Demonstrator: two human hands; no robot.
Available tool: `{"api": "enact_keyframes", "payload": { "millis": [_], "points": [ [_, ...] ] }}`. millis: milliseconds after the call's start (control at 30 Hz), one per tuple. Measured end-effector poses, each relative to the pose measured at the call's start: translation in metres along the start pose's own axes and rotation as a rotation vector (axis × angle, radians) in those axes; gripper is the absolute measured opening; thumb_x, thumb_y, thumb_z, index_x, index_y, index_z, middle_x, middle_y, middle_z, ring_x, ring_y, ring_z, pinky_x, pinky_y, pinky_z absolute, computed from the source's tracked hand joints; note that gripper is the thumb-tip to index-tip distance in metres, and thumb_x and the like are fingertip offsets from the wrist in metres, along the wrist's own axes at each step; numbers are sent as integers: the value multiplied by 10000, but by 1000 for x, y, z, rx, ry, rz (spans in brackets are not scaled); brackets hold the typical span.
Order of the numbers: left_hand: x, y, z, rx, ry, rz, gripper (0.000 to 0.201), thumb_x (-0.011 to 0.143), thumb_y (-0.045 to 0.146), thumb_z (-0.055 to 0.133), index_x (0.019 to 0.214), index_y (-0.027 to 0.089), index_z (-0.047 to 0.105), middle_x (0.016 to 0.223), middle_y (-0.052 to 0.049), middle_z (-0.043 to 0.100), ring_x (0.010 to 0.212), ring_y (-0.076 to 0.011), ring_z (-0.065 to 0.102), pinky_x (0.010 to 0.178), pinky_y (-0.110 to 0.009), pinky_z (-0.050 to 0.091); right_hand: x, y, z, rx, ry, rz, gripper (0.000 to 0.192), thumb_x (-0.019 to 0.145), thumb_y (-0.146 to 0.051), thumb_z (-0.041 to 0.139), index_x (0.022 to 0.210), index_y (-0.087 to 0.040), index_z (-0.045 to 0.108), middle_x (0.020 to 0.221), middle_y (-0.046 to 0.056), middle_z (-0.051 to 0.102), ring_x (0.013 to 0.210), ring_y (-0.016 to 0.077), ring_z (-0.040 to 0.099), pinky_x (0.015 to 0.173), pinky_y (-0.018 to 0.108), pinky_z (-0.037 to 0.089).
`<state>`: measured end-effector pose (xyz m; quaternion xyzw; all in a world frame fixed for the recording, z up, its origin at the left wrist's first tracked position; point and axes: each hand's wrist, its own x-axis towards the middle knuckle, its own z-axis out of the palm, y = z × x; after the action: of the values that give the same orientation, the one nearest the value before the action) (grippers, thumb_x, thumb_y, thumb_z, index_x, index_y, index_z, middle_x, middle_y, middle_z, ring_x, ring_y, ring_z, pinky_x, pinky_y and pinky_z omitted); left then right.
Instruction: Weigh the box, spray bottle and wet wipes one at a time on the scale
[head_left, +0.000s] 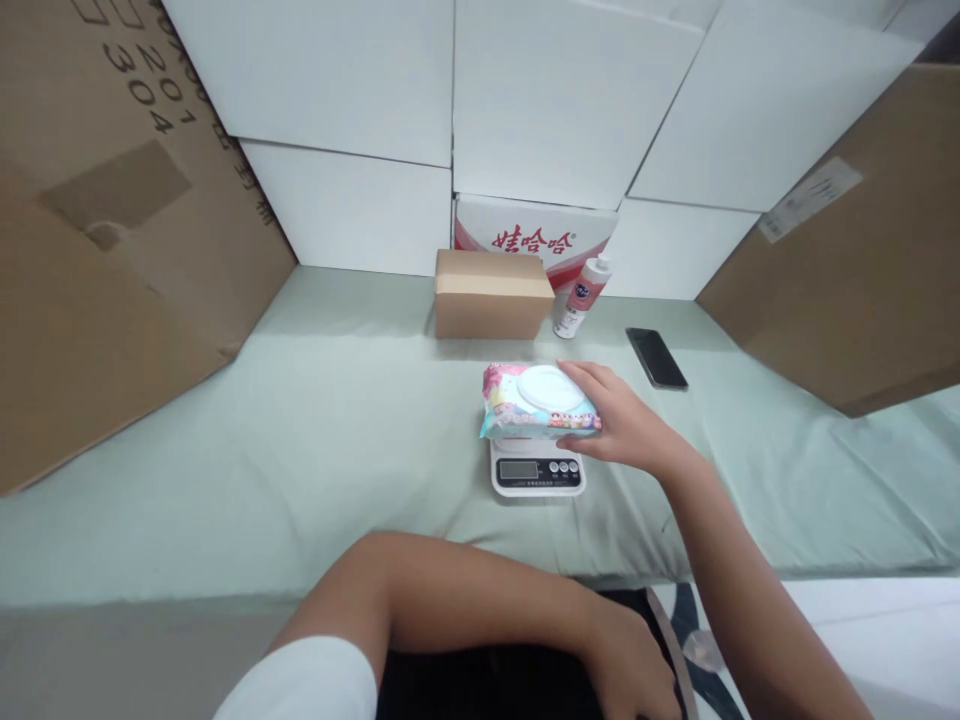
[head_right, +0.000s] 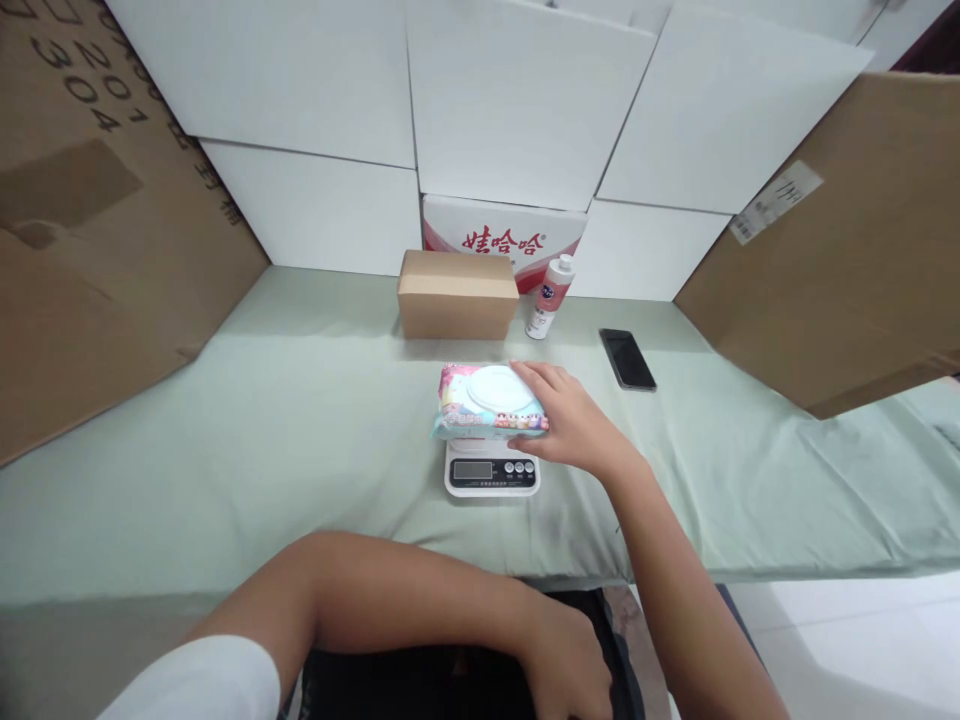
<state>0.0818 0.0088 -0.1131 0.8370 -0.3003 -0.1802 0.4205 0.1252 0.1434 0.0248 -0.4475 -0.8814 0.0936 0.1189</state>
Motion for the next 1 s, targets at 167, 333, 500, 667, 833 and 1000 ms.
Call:
{"api": "enact_keyframes", "payload": {
  "millis": [167, 333, 500, 667, 833, 1000],
  "points": [
    [-1, 4, 1, -27, -9, -32, 334, 849, 301, 685, 519, 254, 697, 613, -17, 704, 601, -184, 600, 566, -294, 382, 23, -9, -9, -57, -120, -24, 1065, 776, -431, 854, 1663, -228, 301, 1426, 175, 604, 1339, 422, 548, 1123, 583, 474],
    [-3, 7, 0, -27, 0, -63, 274, 805, 297, 723, 534, 260, 715, 629, -11, 718, 591, -184, 604, 550, -293, 382, 39, -19, -19, -42, -226, -29, 1039, 769, -359, 829, 1660, -219, 314, 1339, 164, 638, 1192, 382, 623, 983, 493, 540],
    [-3, 5, 0, -27, 4, -37, 315, 835, 294, 697, 523, 259, 710, 607, -13, 709, 564, -183, 601, 538, -294, 374, 41, -16, -19, -4, -242, -61, 976, 766, -374, 817, 1618, -190, 379, 1320, 177, 643, 1201, 393, 613, 972, 509, 537],
    [-5, 6, -1, -22, 21, -37, 239, 776, 271, 733, 537, 262, 725, 614, -1, 725, 559, -182, 615, 543, -293, 395, 51, -3, -36, 225, -308, 62, 850, 735, -410, 838, 1512, -252, 533, 1447, 117, 644, 1252, 364, 641, 1005, 481, 563],
    [-10, 13, -1, -20, 33, -74, 291, 806, 288, 699, 517, 254, 695, 608, -5, 708, 575, -187, 613, 554, -296, 395, 38, 34, -63, 634, -510, 326, 714, 771, -487, 797, 1440, -288, 641, 1230, 55, 776, 990, 293, 760, 732, 358, 631],
    [-11, 18, -3, 0, 31, -81, 333, 825, 285, 680, 494, 248, 668, 601, -11, 689, 573, -186, 591, 550, -296, 375, -14, 83, -73, 770, -302, 736, 740, 708, -494, 856, 1401, -318, 668, 1053, 83, 802, 773, 290, 759, 537, 359, 606]
  ]
}}
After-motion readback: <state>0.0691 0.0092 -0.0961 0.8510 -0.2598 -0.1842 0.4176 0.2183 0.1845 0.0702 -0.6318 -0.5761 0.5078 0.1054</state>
